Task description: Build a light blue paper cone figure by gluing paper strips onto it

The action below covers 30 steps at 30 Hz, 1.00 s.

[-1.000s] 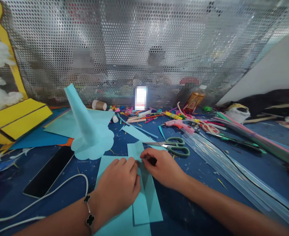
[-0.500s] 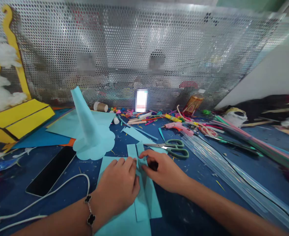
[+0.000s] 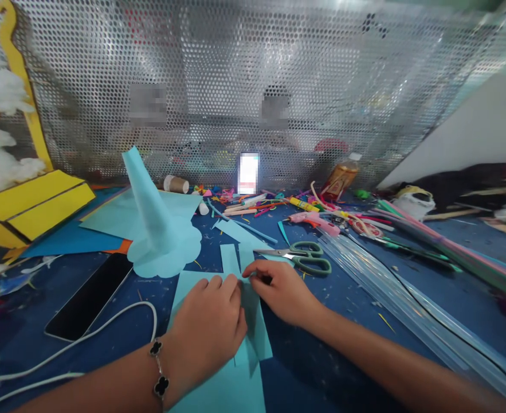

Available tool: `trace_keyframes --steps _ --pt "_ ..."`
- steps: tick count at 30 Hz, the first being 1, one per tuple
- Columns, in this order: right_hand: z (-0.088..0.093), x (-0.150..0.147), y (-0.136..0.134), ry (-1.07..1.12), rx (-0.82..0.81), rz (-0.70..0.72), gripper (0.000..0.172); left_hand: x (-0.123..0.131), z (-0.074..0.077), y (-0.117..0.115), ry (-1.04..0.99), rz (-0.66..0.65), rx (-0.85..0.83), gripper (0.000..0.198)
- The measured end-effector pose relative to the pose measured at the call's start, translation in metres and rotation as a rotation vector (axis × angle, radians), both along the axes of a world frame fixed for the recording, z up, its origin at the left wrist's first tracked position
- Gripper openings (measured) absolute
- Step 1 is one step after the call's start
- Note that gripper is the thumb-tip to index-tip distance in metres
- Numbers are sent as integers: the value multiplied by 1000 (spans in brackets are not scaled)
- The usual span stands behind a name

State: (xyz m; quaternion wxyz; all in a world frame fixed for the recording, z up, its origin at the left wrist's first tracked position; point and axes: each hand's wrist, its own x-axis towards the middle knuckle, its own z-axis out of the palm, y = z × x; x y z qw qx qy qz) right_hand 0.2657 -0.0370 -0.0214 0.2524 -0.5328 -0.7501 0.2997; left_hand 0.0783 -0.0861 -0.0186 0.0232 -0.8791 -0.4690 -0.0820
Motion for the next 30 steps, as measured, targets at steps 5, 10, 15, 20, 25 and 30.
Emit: trace_keyframes --steps 5,10,15,20,25,30 --pt "-3 0 0 17 -3 -17 25 1 -2 -1 7 0 6 31" --pt "-5 1 -2 65 9 -19 25 0 -1 0 5 -3 -6 32" --pt "1 2 -8 31 42 52 31 -3 0 0 -25 43 5 29" --pt "-4 3 -4 4 69 34 27 -4 -5 1 -17 -29 56 31" --pt "-5 3 -3 35 -13 -7 29 -3 -10 0 -4 -44 73 29" --pt "3 3 -7 51 16 29 31 -4 -8 0 -5 -20 89 31"
